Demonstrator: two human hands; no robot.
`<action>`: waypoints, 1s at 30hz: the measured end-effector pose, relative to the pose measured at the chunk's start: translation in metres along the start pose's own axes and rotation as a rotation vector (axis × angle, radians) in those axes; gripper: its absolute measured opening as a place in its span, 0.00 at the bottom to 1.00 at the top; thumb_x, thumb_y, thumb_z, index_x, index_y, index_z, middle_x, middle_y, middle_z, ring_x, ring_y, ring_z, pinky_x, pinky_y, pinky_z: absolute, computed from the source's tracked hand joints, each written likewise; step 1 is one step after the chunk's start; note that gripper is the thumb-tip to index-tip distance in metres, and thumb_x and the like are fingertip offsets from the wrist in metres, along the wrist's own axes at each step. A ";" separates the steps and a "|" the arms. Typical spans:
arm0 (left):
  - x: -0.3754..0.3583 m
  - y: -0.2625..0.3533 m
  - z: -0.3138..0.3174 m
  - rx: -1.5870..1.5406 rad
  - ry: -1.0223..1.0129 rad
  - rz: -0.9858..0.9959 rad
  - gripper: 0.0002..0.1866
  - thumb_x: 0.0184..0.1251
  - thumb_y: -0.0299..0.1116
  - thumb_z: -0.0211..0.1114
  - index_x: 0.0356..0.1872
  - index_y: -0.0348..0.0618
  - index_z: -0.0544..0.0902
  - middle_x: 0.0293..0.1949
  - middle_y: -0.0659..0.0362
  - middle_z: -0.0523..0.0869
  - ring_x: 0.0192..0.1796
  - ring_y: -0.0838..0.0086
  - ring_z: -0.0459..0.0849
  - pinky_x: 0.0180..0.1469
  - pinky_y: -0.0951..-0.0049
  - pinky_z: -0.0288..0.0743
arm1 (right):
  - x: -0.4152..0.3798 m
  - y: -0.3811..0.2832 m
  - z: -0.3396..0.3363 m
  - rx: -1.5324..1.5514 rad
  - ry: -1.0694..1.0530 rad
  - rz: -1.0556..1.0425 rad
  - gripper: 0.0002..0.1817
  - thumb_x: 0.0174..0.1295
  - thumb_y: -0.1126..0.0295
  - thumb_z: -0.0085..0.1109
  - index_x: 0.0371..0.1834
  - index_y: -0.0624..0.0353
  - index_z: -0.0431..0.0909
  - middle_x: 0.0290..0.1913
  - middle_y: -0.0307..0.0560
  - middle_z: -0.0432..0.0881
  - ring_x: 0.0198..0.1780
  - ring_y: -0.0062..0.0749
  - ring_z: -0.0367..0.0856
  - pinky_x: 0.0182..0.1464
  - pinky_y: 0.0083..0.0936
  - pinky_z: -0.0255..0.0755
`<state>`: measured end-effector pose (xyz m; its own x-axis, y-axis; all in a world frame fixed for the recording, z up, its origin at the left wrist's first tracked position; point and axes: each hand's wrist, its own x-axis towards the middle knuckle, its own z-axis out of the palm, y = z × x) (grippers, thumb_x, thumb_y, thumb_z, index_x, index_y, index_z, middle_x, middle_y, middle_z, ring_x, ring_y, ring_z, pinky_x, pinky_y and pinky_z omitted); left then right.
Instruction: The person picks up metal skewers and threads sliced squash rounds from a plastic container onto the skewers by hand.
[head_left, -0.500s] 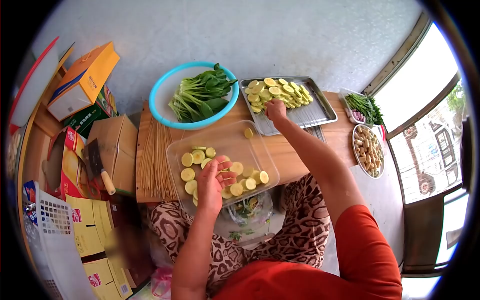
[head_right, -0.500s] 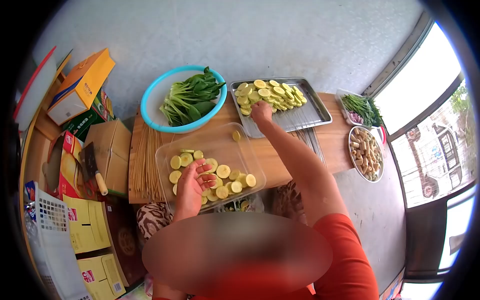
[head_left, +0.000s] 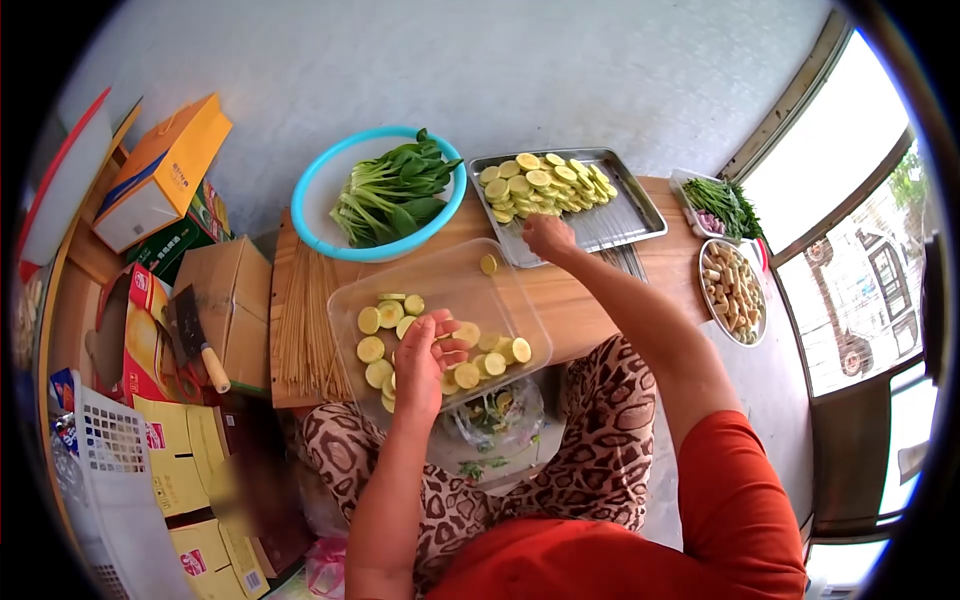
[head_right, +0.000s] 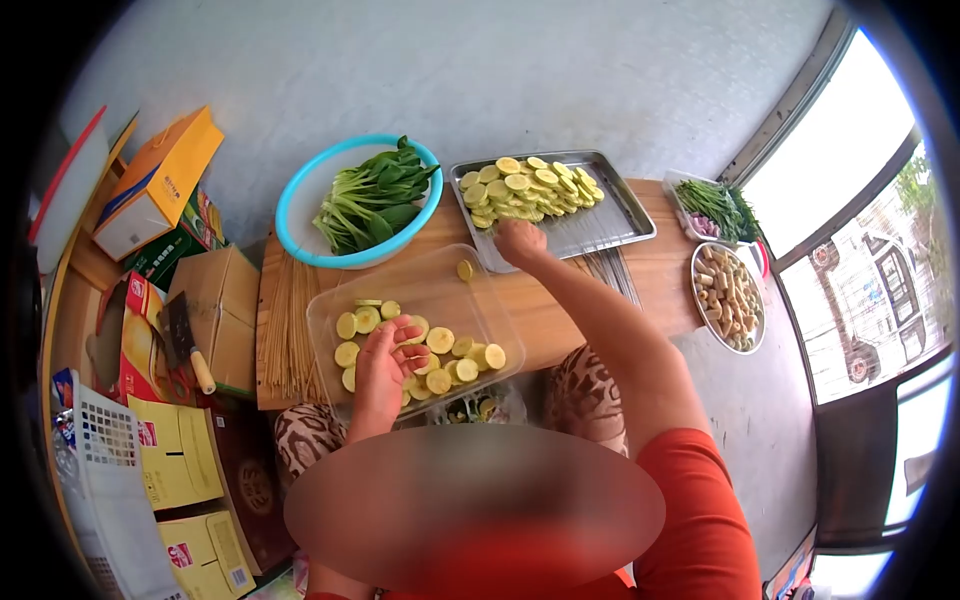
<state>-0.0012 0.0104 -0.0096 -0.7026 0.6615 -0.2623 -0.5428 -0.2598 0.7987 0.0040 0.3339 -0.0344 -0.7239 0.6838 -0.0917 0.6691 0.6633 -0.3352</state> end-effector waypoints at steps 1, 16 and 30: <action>0.000 -0.001 0.000 -0.009 0.011 0.015 0.17 0.73 0.43 0.51 0.50 0.41 0.76 0.41 0.57 0.81 0.36 0.73 0.82 0.37 0.74 0.78 | -0.006 0.007 -0.007 -0.100 0.129 -0.108 0.10 0.58 0.61 0.53 0.36 0.49 0.81 0.25 0.39 0.84 0.26 0.31 0.83 0.34 0.31 0.75; -0.006 -0.014 -0.010 0.092 0.036 -0.009 0.19 0.71 0.44 0.53 0.52 0.40 0.76 0.41 0.55 0.82 0.35 0.73 0.82 0.39 0.74 0.78 | -0.164 0.274 -0.025 -0.212 0.072 0.383 0.13 0.54 0.64 0.54 0.35 0.59 0.82 0.39 0.61 0.83 0.44 0.54 0.82 0.45 0.43 0.76; 0.008 -0.030 -0.010 0.259 0.040 0.007 0.16 0.72 0.41 0.51 0.50 0.42 0.76 0.39 0.57 0.82 0.34 0.75 0.81 0.36 0.77 0.77 | -0.170 0.249 0.004 -0.228 -0.059 0.510 0.13 0.51 0.68 0.56 0.37 0.60 0.83 0.42 0.57 0.83 0.46 0.48 0.83 0.47 0.37 0.76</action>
<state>0.0052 0.0163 -0.0409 -0.7265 0.6304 -0.2735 -0.4055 -0.0720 0.9112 0.2928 0.3812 -0.1059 -0.3027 0.9214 -0.2436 0.9516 0.3063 -0.0238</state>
